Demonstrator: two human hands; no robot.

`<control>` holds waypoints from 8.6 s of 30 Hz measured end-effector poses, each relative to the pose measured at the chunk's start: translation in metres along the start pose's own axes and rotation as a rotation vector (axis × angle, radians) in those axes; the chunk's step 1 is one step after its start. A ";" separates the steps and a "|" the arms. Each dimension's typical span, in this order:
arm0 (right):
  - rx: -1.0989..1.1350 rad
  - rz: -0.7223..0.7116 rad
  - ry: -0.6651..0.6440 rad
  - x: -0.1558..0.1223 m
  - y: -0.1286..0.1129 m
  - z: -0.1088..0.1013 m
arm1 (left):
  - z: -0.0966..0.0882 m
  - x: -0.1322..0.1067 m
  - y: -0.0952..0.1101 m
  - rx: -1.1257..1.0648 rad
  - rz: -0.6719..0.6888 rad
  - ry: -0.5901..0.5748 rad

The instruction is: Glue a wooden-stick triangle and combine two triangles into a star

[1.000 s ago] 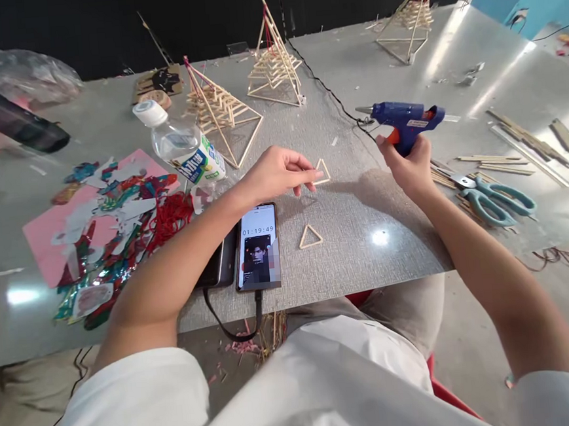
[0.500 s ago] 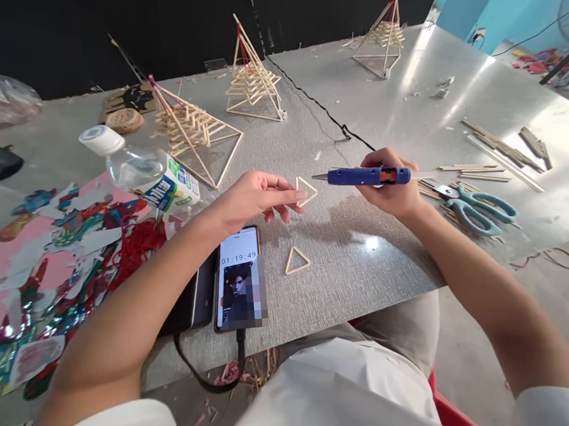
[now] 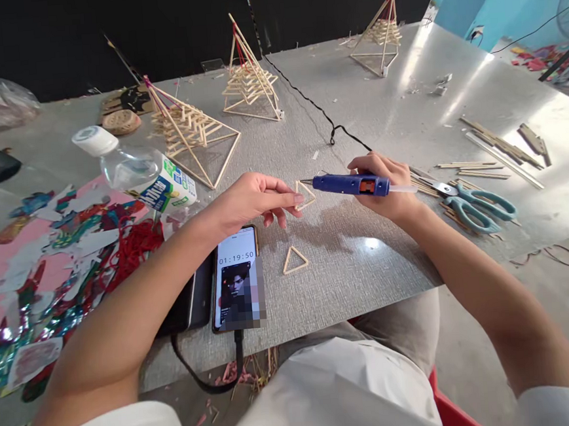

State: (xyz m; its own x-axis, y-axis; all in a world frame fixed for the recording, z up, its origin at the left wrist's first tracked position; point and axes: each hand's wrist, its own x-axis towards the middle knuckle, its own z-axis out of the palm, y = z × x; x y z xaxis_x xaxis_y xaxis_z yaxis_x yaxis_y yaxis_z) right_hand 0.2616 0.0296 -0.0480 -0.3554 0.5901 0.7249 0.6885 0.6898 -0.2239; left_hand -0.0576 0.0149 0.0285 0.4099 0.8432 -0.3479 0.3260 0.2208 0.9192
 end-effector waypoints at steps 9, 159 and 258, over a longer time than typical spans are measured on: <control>0.002 -0.029 -0.006 -0.002 0.001 0.002 | 0.000 0.000 -0.001 0.016 0.015 -0.013; 0.017 0.059 0.004 0.001 -0.006 0.005 | -0.007 0.003 -0.005 -0.097 -0.002 -0.045; 0.045 0.268 0.095 0.004 0.023 0.004 | -0.008 0.023 -0.026 0.199 0.277 0.326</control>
State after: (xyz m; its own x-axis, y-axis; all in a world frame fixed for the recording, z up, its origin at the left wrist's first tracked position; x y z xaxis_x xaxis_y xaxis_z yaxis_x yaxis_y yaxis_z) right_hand 0.2737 0.0496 -0.0533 -0.1020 0.7133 0.6934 0.7200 0.5339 -0.4433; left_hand -0.0638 0.0324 -0.0019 0.2264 0.9740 0.0107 0.4122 -0.1058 0.9049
